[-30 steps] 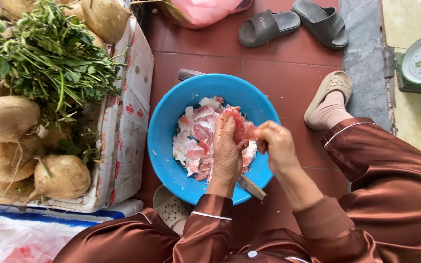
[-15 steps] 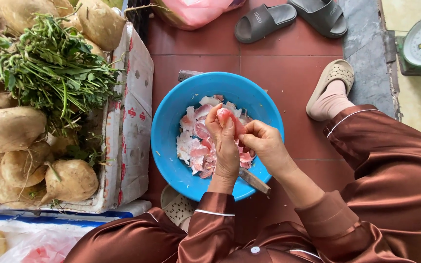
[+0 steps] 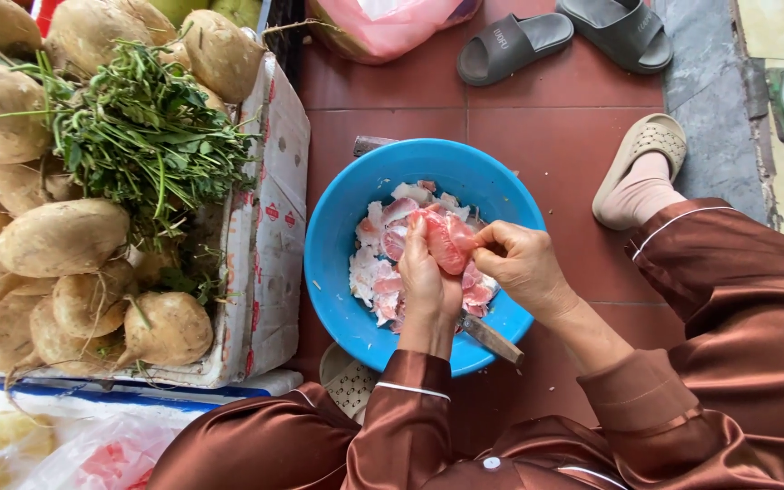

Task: A person sits on the floor at a fruit stall, peeling the membrane off pomelo segments and separating the fruit into a blue bowl.

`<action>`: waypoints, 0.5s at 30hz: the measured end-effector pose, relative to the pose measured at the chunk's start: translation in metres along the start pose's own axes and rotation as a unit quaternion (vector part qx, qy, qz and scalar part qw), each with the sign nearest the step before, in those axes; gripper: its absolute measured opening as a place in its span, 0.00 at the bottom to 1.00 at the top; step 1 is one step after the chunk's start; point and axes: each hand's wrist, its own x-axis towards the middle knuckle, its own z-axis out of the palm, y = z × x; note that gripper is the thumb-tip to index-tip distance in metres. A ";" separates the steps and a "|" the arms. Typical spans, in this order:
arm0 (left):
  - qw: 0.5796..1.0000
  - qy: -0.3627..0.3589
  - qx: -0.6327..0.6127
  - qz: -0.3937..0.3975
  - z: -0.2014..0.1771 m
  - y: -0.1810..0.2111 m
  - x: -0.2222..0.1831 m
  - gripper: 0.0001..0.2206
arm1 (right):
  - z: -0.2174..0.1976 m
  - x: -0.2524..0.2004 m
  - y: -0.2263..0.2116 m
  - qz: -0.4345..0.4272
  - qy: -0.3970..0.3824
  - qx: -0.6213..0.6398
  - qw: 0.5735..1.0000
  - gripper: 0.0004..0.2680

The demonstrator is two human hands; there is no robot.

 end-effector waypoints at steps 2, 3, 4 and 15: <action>0.999 0.028 0.014 0.007 -0.002 -0.003 0.003 0.16 | 0.001 0.000 0.004 -0.008 0.000 -0.013 1.000 0.04; 0.998 0.057 0.025 0.013 -0.002 -0.005 0.005 0.17 | 0.001 0.001 0.006 -0.015 -0.001 -0.029 0.999 0.04; 0.998 0.056 0.024 0.015 0.004 -0.004 -0.001 0.17 | -0.001 0.000 0.009 -0.017 -0.001 -0.029 0.999 0.04; 0.942 0.070 0.308 0.115 -0.080 -0.069 0.117 0.19 | 0.055 0.040 0.172 0.081 -0.018 0.008 0.997 0.01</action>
